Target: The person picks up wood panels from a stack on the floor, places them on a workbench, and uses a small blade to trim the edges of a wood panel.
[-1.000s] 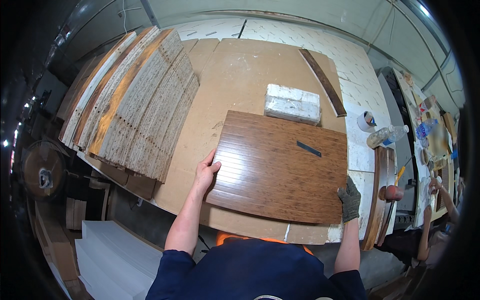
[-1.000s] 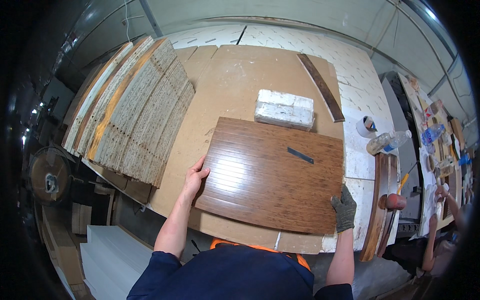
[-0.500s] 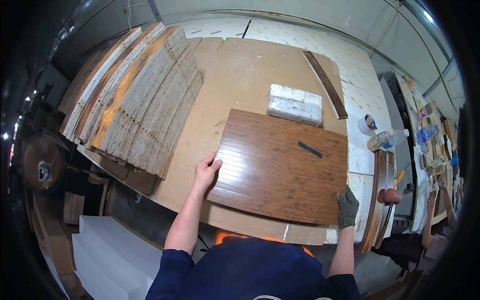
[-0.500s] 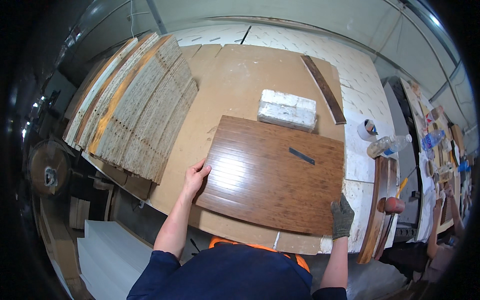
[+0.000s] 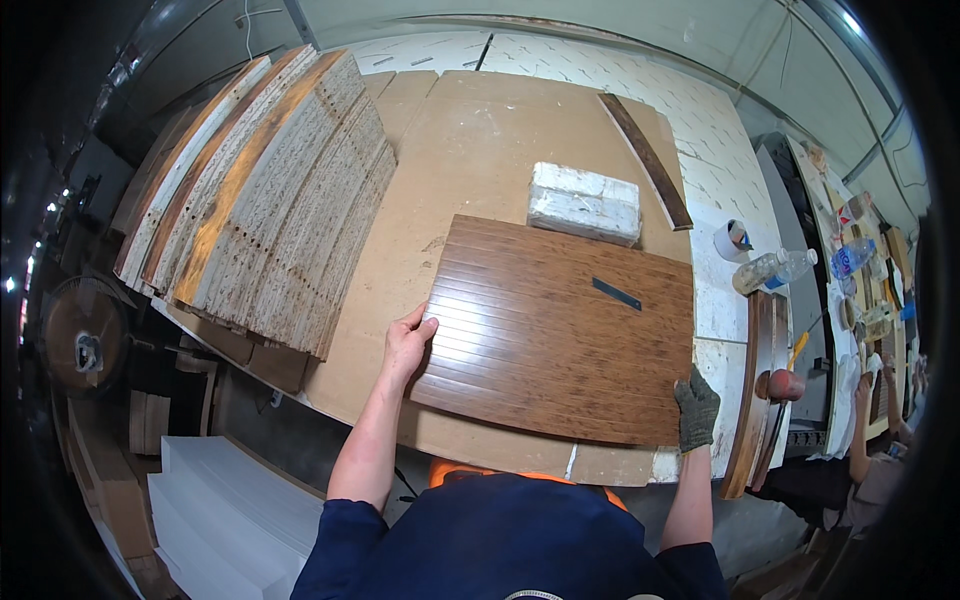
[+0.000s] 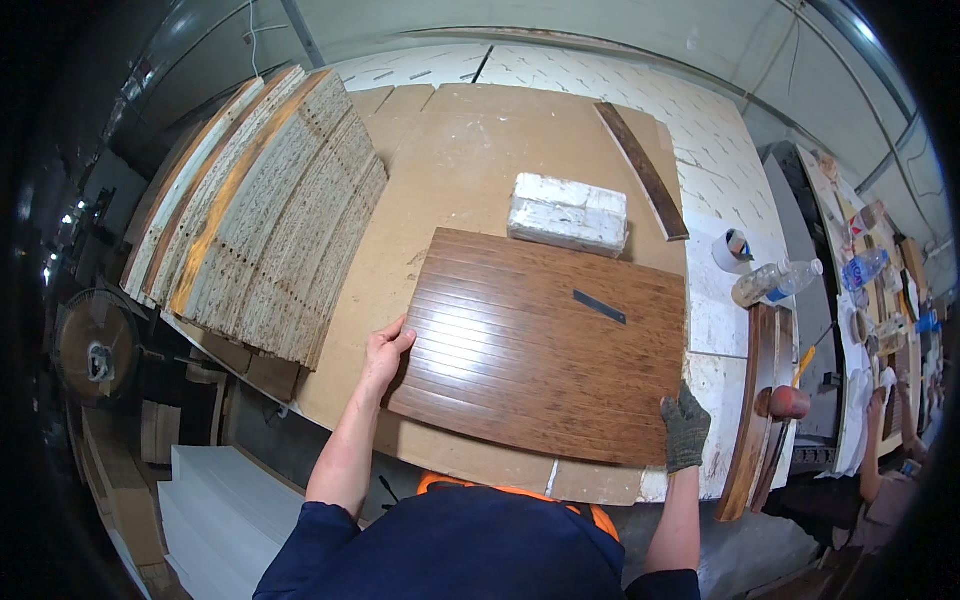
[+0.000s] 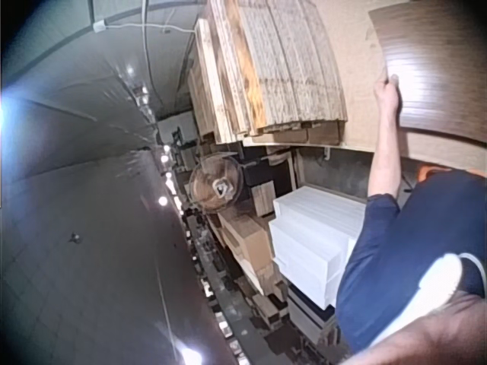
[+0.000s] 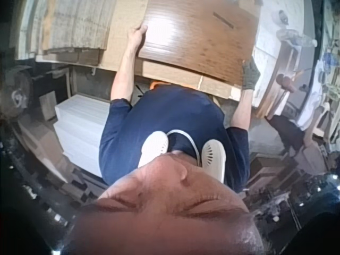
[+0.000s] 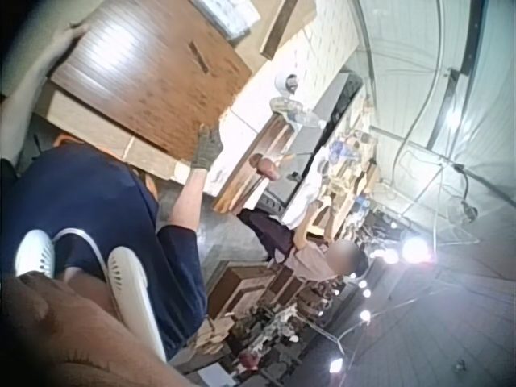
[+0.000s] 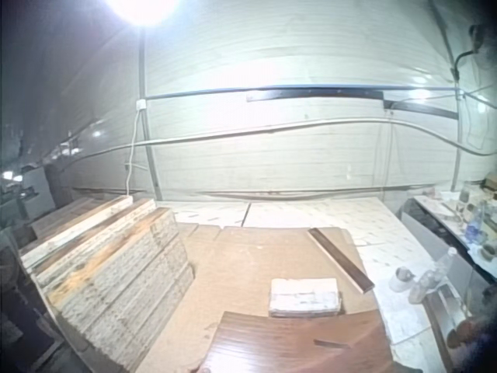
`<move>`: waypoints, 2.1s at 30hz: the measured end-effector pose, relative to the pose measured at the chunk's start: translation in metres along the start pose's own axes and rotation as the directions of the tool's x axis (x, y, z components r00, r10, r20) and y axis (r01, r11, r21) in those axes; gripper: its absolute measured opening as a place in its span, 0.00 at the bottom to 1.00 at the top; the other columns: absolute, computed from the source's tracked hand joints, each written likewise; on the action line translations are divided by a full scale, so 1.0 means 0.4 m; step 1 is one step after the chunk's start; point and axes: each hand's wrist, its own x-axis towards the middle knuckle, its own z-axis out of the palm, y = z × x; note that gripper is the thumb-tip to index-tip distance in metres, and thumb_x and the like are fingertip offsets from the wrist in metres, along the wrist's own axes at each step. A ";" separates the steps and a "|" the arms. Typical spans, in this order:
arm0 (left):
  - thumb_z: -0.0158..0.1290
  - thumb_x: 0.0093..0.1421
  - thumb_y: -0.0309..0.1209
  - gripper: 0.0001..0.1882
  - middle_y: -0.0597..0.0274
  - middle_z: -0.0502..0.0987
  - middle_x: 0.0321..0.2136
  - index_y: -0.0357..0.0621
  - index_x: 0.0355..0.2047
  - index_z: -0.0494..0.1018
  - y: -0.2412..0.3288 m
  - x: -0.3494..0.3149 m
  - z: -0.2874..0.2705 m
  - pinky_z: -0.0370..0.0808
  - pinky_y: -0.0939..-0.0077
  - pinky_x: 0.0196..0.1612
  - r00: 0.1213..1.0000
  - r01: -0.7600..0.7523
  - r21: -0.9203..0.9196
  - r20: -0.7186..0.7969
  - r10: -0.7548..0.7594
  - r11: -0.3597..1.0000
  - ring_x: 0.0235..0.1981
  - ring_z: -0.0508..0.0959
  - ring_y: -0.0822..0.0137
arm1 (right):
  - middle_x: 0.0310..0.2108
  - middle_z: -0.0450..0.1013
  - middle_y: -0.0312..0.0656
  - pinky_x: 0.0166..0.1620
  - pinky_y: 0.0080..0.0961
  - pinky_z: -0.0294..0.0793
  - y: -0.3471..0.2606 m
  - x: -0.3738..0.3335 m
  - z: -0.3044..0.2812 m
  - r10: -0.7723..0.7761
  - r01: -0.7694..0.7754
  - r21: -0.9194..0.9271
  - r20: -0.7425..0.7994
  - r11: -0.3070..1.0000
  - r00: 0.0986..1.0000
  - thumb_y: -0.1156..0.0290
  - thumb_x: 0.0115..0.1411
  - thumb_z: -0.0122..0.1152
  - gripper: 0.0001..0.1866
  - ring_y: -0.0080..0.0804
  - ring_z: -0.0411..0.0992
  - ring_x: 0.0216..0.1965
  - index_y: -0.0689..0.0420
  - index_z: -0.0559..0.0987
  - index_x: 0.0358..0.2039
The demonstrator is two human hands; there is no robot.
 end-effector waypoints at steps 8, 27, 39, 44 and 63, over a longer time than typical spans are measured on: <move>0.49 0.59 0.22 0.22 0.57 0.76 0.45 0.35 0.55 0.67 -0.002 -0.001 -0.001 0.68 0.82 0.50 1.000 -0.022 -0.001 -0.008 0.022 1.000 0.45 0.74 0.72 | 0.52 0.70 0.44 0.54 0.22 0.64 0.028 0.002 0.012 -0.131 0.132 0.015 -0.043 0.991 0.990 0.78 0.55 0.61 0.27 0.27 0.68 0.49 0.68 0.67 0.56; 0.49 0.59 0.23 0.21 0.59 0.77 0.43 0.38 0.54 0.69 -0.006 0.000 -0.005 0.68 0.82 0.49 0.999 -0.037 0.058 0.006 0.037 0.998 0.43 0.74 0.73 | 0.51 0.70 0.42 0.53 0.24 0.65 0.006 0.005 -0.004 -0.051 0.047 0.089 0.049 0.995 0.997 0.79 0.55 0.59 0.27 0.28 0.68 0.49 0.65 0.68 0.56; 0.55 0.57 0.29 0.31 0.51 0.72 0.50 0.28 0.58 0.59 -0.041 -0.026 -0.038 0.67 0.78 0.53 0.995 -0.089 0.083 -0.031 0.092 0.993 0.49 0.72 0.68 | 0.51 0.70 0.44 0.53 0.22 0.65 0.005 -0.007 -0.002 -0.085 0.088 -0.039 0.074 0.995 0.994 0.77 0.56 0.58 0.27 0.26 0.67 0.48 0.67 0.66 0.57; 0.55 0.58 0.28 0.32 0.50 0.69 0.53 0.27 0.59 0.57 -0.031 -0.107 -0.043 0.65 0.74 0.57 1.000 -0.022 0.036 0.006 0.021 0.999 0.53 0.70 0.65 | 0.53 0.68 0.48 0.55 0.22 0.64 -0.013 -0.043 -0.004 -0.088 0.099 -0.129 0.087 0.987 0.992 0.75 0.57 0.57 0.28 0.28 0.67 0.51 0.70 0.64 0.57; 0.50 0.57 0.20 0.35 0.51 0.60 0.61 0.33 0.64 0.49 -0.003 -0.095 -0.037 0.57 0.76 0.61 0.989 -0.047 -0.034 0.136 0.051 0.998 0.60 0.62 0.66 | 0.60 0.62 0.46 0.60 0.25 0.58 0.011 -0.022 -0.011 -0.137 0.148 -0.077 0.123 0.986 0.983 0.81 0.50 0.56 0.37 0.33 0.61 0.58 0.64 0.58 0.63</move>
